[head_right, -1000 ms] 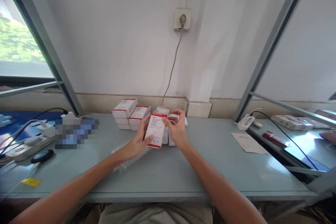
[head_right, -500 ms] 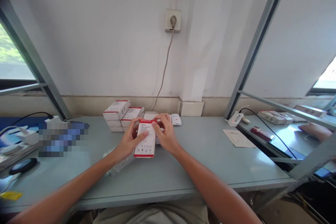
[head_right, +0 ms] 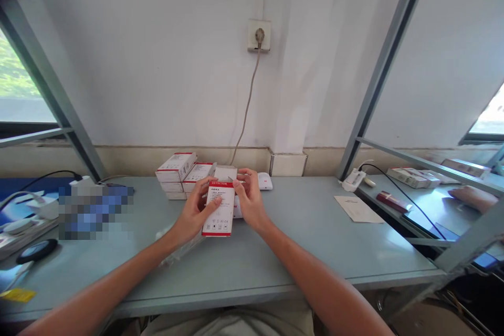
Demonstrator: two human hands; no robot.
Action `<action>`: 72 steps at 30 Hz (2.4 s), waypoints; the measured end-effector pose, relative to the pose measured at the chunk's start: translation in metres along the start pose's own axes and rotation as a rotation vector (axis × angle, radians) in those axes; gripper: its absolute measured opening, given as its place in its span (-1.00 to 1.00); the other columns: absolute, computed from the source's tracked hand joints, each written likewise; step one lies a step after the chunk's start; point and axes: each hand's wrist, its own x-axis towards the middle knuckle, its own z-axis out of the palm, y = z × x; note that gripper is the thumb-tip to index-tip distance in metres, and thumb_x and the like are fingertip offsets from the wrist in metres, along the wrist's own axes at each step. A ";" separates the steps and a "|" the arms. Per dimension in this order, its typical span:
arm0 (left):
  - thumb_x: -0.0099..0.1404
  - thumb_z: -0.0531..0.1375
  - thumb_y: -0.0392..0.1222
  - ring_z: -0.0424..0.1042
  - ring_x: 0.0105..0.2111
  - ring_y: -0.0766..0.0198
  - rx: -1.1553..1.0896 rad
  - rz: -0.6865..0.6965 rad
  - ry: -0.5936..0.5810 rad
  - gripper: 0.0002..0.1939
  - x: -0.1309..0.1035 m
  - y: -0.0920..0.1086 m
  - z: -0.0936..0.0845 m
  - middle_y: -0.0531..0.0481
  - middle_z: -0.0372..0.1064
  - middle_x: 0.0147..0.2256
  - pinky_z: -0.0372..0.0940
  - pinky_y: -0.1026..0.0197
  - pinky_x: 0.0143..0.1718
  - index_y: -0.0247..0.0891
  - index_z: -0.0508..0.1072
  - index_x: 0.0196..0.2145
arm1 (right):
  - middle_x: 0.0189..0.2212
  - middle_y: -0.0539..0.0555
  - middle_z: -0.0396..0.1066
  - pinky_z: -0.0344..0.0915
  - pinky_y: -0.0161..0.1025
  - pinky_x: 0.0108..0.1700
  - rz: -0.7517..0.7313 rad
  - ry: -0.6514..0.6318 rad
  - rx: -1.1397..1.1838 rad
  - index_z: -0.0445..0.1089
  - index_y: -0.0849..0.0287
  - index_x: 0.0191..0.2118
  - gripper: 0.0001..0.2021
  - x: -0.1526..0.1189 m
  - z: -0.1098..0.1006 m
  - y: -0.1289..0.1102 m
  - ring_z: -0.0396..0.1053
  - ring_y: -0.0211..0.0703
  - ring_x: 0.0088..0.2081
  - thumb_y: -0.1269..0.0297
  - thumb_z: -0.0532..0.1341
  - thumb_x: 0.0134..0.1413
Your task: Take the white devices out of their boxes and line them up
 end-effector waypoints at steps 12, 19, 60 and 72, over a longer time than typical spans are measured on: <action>0.45 0.35 0.10 0.56 -0.21 0.21 -0.022 -0.052 -0.006 -0.07 -0.001 0.004 0.001 -0.18 0.38 0.21 0.58 0.15 -0.28 0.15 -0.10 0.55 | -0.04 0.11 0.53 0.52 -0.08 -0.08 -0.065 -0.062 -0.165 0.42 -0.02 0.08 -0.67 0.000 -0.002 -0.003 0.52 -0.05 -0.09 -0.10 0.15 0.46; 0.42 0.37 0.13 0.55 -0.27 0.22 0.021 -0.039 -0.038 -0.17 -0.002 0.003 0.000 -0.17 0.41 0.17 0.55 0.18 -0.34 0.08 0.11 0.49 | -0.18 0.03 0.47 0.45 -0.17 -0.14 -0.072 -0.077 -0.113 0.39 0.02 -0.14 -0.80 0.001 -0.001 -0.006 0.44 -0.13 -0.20 0.02 0.20 0.42; 0.59 0.15 0.04 0.47 -0.13 0.15 0.659 0.245 0.004 -0.69 0.001 -0.004 -0.017 -0.11 0.44 0.08 0.37 0.11 -0.16 -0.08 0.34 0.17 | 0.20 0.36 0.30 0.31 0.24 0.27 -0.351 0.200 -1.169 0.23 0.13 0.41 -0.34 0.049 -0.090 -0.002 0.30 0.30 0.22 0.22 0.25 0.20; 0.57 0.09 -0.01 0.35 -0.45 0.19 1.075 0.211 -0.365 -0.65 0.009 -0.014 -0.044 -0.01 0.42 -0.40 0.07 0.18 -0.40 -0.19 0.38 -0.37 | 0.14 0.50 0.34 0.32 0.13 0.12 0.443 0.389 -1.515 0.30 0.29 0.24 -0.46 0.061 -0.190 0.012 0.42 0.41 0.15 0.02 0.20 0.31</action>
